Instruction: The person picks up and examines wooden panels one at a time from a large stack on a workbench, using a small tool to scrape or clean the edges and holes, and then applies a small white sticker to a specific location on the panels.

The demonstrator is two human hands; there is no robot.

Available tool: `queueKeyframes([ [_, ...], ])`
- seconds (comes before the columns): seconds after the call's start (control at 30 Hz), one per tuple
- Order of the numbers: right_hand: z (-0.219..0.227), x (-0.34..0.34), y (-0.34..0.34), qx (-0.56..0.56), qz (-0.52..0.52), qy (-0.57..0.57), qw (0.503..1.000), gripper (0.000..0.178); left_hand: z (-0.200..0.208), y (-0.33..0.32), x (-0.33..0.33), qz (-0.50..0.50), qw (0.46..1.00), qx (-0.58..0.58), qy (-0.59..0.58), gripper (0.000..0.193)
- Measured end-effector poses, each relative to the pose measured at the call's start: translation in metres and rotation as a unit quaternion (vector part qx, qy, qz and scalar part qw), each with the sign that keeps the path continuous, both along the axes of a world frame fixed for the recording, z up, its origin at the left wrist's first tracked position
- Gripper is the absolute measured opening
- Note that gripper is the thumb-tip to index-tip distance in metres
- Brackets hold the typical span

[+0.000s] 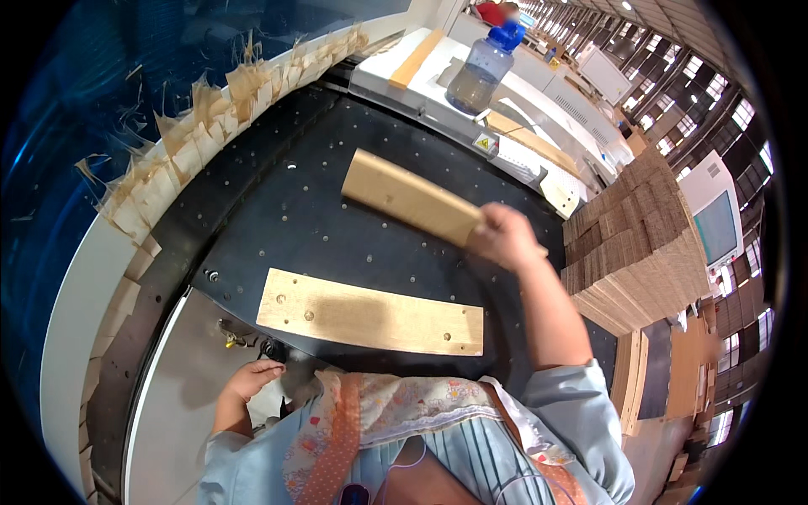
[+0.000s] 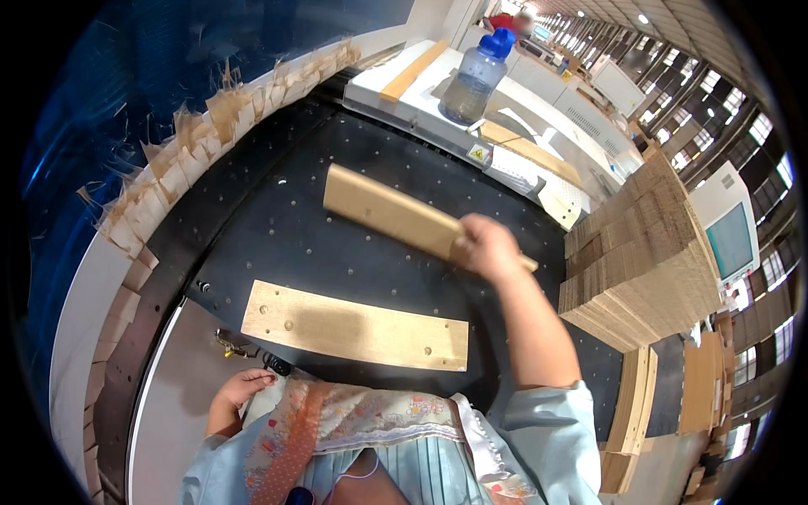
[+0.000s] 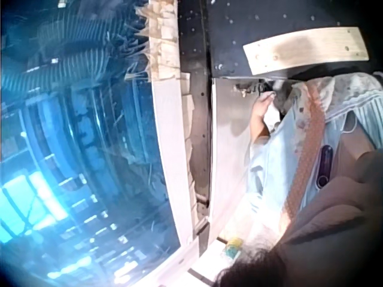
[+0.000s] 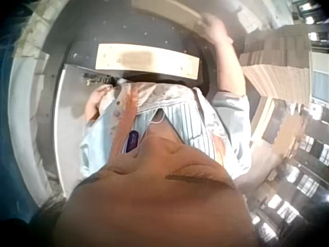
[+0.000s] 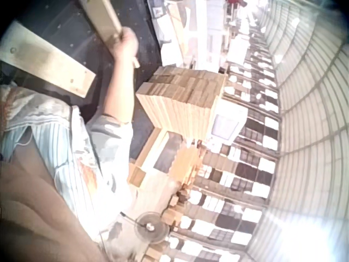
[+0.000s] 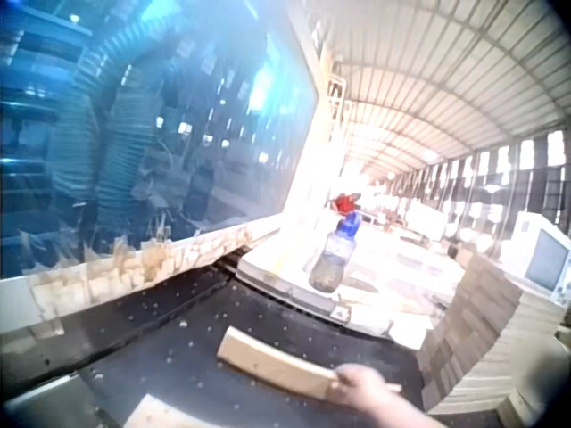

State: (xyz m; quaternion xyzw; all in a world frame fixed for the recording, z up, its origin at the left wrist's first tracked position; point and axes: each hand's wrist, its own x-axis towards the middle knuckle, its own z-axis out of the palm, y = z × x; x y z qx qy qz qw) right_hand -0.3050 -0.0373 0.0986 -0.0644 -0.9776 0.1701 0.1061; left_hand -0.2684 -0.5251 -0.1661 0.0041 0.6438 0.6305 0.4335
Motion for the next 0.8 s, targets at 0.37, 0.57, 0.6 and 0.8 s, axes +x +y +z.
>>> queueKeyframes([
  [0.37,0.080,0.000,-0.007,0.268,0.105,0.052,0.956,0.017,0.069,0.004,-0.007,-0.095,0.992,0.031,0.075,0.025],
  [0.57,0.162,-0.016,-0.098,0.573,0.159,-0.094,0.798,0.006,0.102,0.026,-0.014,-0.122,0.976,0.111,0.142,0.029],
  [0.6,0.154,-0.026,-0.114,0.600,0.162,-0.136,0.772,0.007,0.103,0.027,-0.014,-0.119,0.972,0.121,0.163,0.030],
  [0.8,0.156,-0.029,-0.149,0.592,0.165,-0.192,0.765,0.016,0.096,0.021,-0.004,-0.120,0.973,0.118,0.157,0.037],
])
